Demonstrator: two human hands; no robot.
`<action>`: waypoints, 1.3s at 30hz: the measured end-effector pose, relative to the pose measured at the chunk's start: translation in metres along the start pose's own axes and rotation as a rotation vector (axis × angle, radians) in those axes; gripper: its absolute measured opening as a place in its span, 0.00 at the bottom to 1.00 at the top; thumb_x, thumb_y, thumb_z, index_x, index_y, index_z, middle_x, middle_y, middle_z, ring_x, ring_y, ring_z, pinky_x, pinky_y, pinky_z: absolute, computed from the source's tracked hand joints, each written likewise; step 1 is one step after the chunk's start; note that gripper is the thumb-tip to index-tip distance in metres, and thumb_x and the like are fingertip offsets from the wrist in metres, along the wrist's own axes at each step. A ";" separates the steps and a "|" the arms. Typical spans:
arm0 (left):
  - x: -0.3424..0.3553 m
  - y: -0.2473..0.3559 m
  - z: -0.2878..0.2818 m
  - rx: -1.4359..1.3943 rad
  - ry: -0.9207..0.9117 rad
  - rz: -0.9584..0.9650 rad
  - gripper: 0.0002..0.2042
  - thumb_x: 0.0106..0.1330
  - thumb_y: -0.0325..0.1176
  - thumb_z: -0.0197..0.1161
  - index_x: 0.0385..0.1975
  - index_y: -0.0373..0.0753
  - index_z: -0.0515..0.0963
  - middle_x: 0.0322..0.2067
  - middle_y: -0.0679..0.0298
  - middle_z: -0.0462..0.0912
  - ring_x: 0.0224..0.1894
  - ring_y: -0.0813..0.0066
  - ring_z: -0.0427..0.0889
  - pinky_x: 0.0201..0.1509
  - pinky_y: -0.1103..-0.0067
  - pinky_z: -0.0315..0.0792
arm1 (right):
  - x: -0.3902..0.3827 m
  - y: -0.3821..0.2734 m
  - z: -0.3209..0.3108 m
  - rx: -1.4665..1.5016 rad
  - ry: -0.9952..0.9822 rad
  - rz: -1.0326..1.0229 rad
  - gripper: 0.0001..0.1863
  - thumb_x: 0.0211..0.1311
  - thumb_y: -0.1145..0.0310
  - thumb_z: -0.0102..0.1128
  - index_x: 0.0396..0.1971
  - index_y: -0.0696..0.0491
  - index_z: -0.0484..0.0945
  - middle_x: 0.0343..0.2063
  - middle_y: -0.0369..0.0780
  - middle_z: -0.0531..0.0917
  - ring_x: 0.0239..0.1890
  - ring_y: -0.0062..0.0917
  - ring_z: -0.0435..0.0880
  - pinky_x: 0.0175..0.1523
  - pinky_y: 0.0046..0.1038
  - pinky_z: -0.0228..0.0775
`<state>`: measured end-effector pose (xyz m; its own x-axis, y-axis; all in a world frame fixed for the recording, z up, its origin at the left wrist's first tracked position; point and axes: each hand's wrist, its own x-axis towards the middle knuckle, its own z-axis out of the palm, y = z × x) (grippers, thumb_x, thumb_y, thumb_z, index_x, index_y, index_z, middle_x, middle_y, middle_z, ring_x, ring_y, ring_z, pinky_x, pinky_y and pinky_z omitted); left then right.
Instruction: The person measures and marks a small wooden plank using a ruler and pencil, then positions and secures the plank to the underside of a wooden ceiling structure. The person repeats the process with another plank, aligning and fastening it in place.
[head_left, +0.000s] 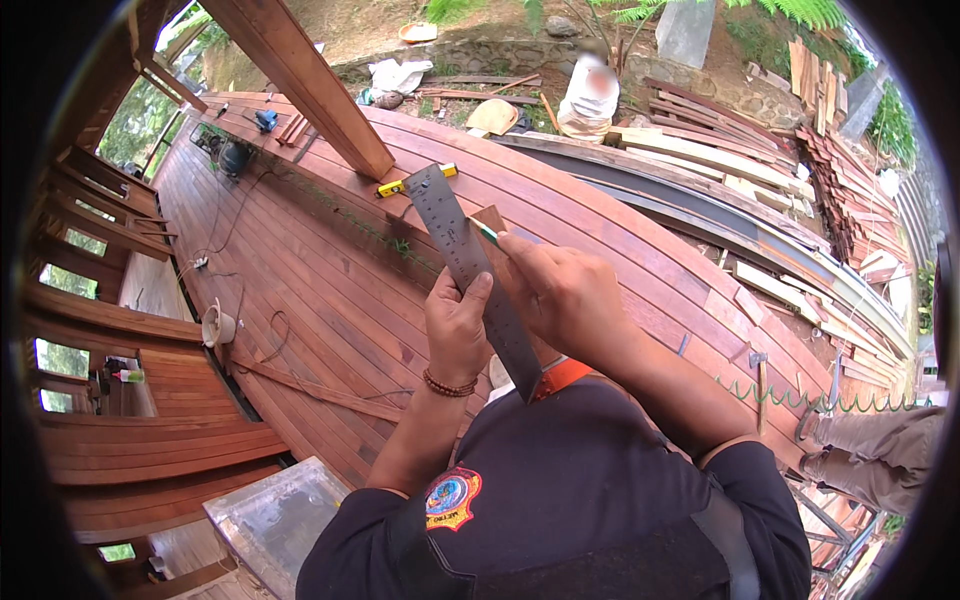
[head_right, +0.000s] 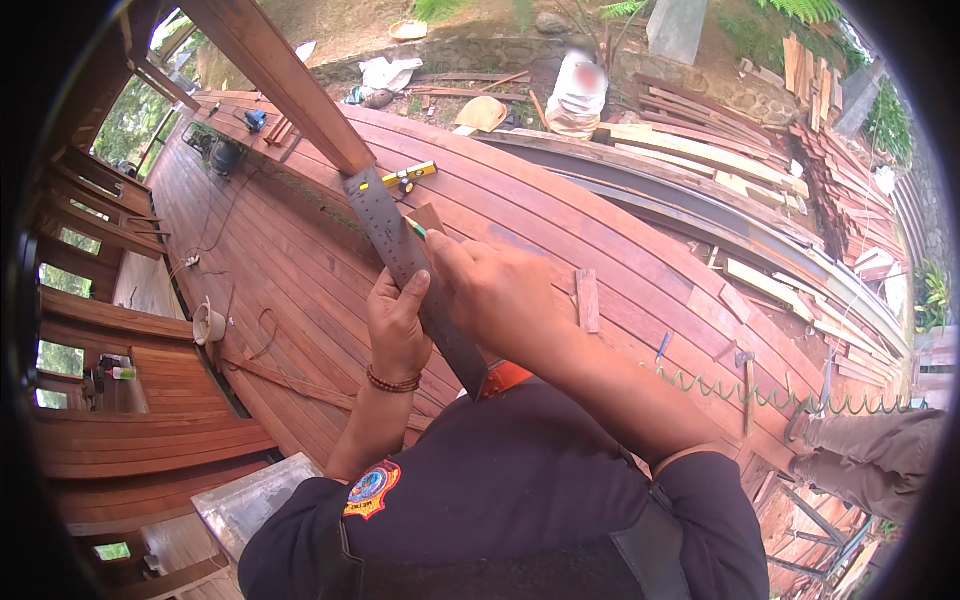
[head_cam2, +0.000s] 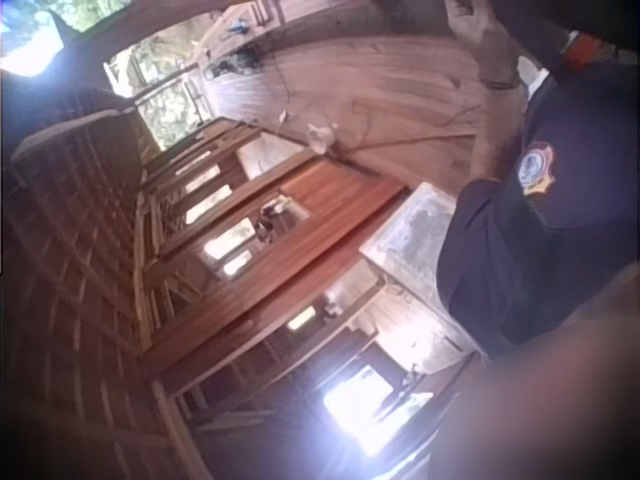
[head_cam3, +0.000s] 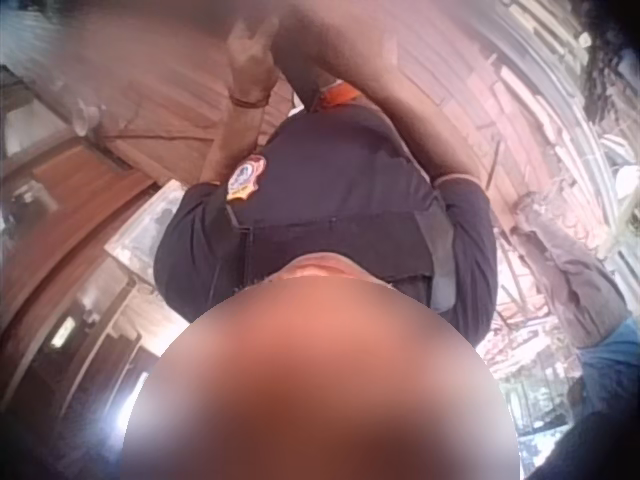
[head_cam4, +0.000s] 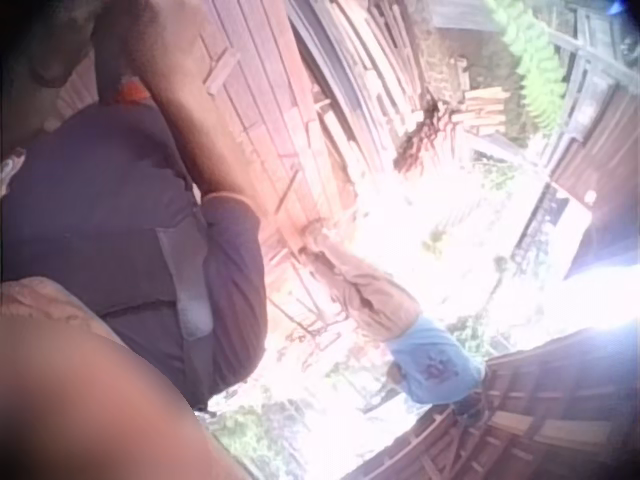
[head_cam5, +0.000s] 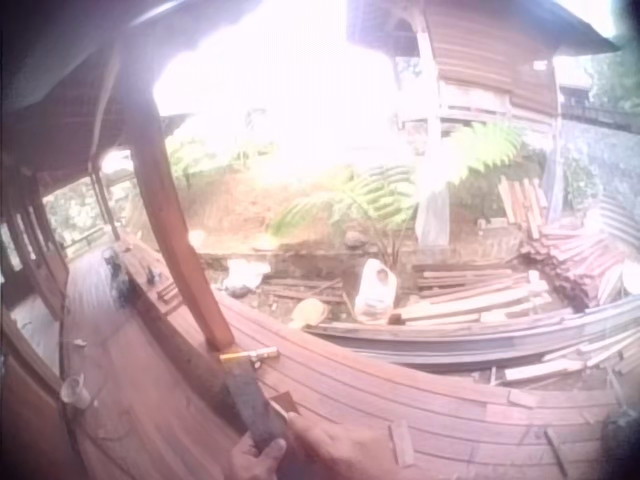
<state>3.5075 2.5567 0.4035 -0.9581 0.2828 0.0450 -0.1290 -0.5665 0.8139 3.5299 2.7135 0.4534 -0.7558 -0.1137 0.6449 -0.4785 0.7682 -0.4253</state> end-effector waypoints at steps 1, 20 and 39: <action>0.000 0.000 0.000 0.011 0.003 -0.002 0.12 0.74 0.27 0.59 0.52 0.30 0.74 0.45 0.62 0.82 0.45 0.77 0.82 0.51 0.79 0.77 | 0.000 0.000 0.001 0.003 0.000 0.005 0.15 0.59 0.74 0.65 0.47 0.56 0.80 0.21 0.42 0.82 0.23 0.36 0.84 0.26 0.35 0.74; 0.002 -0.019 -0.026 0.087 0.202 0.045 0.09 0.72 0.23 0.56 0.48 0.30 0.77 0.42 0.63 0.82 0.43 0.77 0.81 0.51 0.78 0.76 | -0.081 -0.015 -0.046 0.035 -0.562 0.088 0.06 0.54 0.71 0.61 0.24 0.54 0.73 0.16 0.41 0.79 0.19 0.38 0.83 0.23 0.39 0.73; 0.000 -0.016 -0.012 -0.069 0.065 -0.123 0.08 0.73 0.23 0.55 0.48 0.31 0.75 0.40 0.61 0.83 0.40 0.75 0.84 0.47 0.76 0.81 | -0.087 0.021 -0.031 0.343 -0.380 0.508 0.19 0.59 0.59 0.70 0.44 0.56 0.84 0.36 0.47 0.84 0.39 0.39 0.84 0.45 0.38 0.74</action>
<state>3.5069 2.5565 0.3837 -0.9483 0.3038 -0.0915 -0.2611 -0.5834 0.7691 3.5995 2.7592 0.4083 -0.9957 -0.0539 0.0750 -0.0923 0.5507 -0.8296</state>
